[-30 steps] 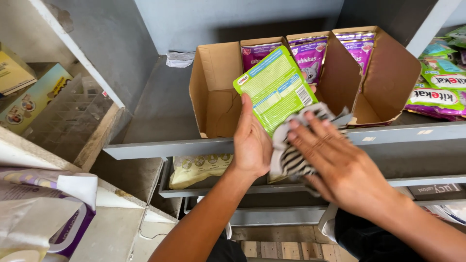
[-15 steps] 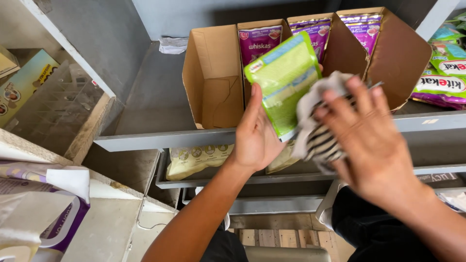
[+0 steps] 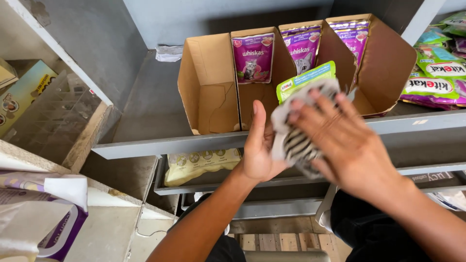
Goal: Wiping dust off individual pet food pouches with a cloth and organizing them into cardboard shelf trays.
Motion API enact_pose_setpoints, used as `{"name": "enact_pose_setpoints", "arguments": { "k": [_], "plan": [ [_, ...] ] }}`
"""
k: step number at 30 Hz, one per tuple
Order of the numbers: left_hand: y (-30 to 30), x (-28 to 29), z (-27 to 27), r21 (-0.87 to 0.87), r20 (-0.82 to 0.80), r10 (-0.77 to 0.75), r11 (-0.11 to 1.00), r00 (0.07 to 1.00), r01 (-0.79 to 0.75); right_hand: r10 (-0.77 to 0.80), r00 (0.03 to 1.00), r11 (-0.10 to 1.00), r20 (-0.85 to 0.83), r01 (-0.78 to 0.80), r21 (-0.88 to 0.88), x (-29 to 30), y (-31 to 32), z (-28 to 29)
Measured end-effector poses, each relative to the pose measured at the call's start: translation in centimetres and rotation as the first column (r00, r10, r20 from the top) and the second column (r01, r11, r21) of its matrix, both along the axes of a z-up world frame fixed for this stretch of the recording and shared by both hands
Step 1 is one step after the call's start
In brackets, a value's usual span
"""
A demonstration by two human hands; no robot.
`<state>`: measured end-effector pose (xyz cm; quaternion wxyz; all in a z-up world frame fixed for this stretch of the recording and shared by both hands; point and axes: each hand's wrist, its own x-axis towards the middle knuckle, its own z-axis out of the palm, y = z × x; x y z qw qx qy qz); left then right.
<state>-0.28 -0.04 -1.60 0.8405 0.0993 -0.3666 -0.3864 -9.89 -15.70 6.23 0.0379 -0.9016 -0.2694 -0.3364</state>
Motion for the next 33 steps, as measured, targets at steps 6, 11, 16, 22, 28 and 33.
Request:
{"name": "enact_pose_setpoints", "arguments": {
  "k": [6, 11, 16, 22, 28, 33],
  "plan": [
    [0.0, 0.0, 0.2, 0.029, -0.071, 0.024, 0.999, 0.997, -0.022, 0.106, 0.994, 0.994, -0.017, -0.106, -0.007, -0.3, 0.9, 0.2],
    [-0.1, -0.3, 0.9, 0.033, 0.022, 0.034, 0.999, 0.999, -0.034, 0.002, 1.000, 0.997, -0.016, -0.001, 0.076, -0.1, 0.6, 1.0],
    [0.3, 0.1, 0.4, -0.015, -0.050, -0.043, 0.999, 0.998, 0.042, 0.066, 0.998, 0.998, -0.020, -0.066, 0.022, 0.0, 0.6, 0.2],
    [0.1, -0.3, 0.8, 0.009, -0.024, 0.003, 1.000, 1.000, -0.003, -0.066, 0.997, 0.993, -0.032, 0.069, 0.100, 0.0, 0.3, 0.7],
    [0.2, 0.1, 0.6, 0.022, -0.130, -0.028, 0.999, 0.991, 0.031, 0.087, 0.987, 0.996, -0.135, -0.086, 0.012, 0.1, 0.2, 0.2],
    [-0.4, -0.1, 0.3, 0.035, 0.070, 0.006, 0.999, 0.998, -0.009, 0.013, 1.000, 0.991, -0.024, -0.009, 0.133, 0.1, 0.3, 0.5]
  ]
}}
